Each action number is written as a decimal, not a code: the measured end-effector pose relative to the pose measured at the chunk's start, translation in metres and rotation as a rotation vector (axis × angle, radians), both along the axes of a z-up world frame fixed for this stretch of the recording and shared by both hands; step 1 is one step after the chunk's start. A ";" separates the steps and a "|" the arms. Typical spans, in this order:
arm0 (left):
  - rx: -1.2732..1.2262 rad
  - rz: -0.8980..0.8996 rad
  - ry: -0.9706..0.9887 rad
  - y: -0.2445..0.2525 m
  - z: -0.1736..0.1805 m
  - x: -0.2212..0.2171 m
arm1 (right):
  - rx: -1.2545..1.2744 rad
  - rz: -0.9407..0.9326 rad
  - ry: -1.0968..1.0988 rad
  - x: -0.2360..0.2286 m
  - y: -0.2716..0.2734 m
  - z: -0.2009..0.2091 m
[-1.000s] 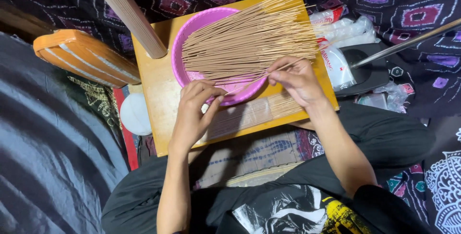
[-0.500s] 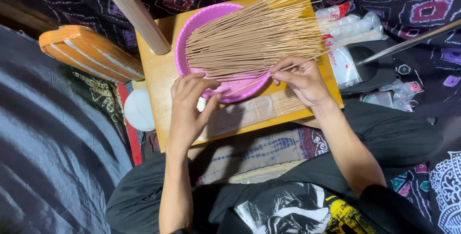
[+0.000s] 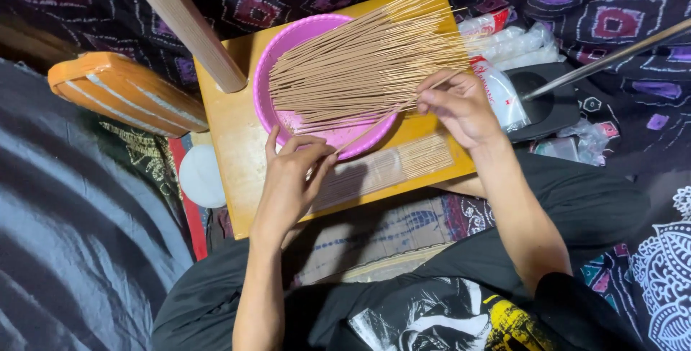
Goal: The person picks up thin wooden sticks from a pink bowl and slides them into a long, clear plastic sleeve by hand, repeating this action to fill multiple sleeves.
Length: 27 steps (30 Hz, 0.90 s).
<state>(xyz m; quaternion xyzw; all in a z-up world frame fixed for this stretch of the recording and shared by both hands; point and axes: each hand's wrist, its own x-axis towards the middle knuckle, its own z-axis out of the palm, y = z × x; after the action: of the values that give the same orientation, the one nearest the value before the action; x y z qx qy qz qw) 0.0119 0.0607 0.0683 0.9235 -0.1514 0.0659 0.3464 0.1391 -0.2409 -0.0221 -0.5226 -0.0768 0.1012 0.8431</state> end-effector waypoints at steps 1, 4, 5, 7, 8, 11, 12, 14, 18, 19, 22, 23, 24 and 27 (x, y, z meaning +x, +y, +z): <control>-0.015 0.015 0.075 0.007 0.000 -0.005 | -0.003 -0.040 0.009 0.009 -0.015 -0.004; -0.139 0.027 0.182 0.013 -0.015 -0.017 | 0.000 -0.187 0.024 0.032 -0.046 0.010; -0.137 0.036 0.177 0.009 -0.022 -0.017 | 0.003 -0.178 0.020 0.029 -0.040 0.013; -0.295 0.077 0.228 0.003 -0.036 -0.018 | -0.075 -0.169 0.054 0.021 -0.027 0.020; -0.295 0.087 0.225 -0.003 -0.033 -0.015 | -0.073 -0.159 0.052 0.015 -0.007 0.017; -0.416 0.038 0.197 -0.023 -0.029 -0.013 | -0.129 0.153 0.013 -0.018 0.040 0.020; -0.468 0.026 0.215 -0.028 -0.029 -0.011 | -0.174 0.221 -0.026 -0.027 0.052 0.028; -0.515 0.025 0.244 -0.035 -0.027 -0.013 | -0.210 0.297 -0.053 -0.039 0.069 0.034; -0.661 0.034 0.273 -0.037 -0.029 -0.011 | -0.254 0.390 -0.075 -0.013 0.072 0.028; -0.687 0.025 0.285 -0.037 -0.032 -0.013 | -0.264 0.408 -0.083 -0.004 0.068 0.026; -0.741 -0.001 0.325 -0.036 -0.034 -0.021 | -0.263 0.329 -0.128 0.036 0.055 0.035; -0.745 -0.001 0.322 -0.036 -0.033 -0.023 | -0.267 0.331 -0.130 0.046 0.046 0.047; -0.787 0.010 0.354 -0.036 -0.031 -0.025 | -0.227 0.295 -0.121 0.055 0.038 0.059; -0.855 0.016 0.386 -0.038 -0.036 -0.028 | -0.146 0.139 -0.119 0.066 0.027 0.076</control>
<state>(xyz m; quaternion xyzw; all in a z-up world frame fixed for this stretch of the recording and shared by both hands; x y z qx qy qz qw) -0.0159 0.0228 0.0326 0.6943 -0.0365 -0.0480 0.7172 0.2052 -0.2142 0.0542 -0.5810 -0.1550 0.1337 0.7877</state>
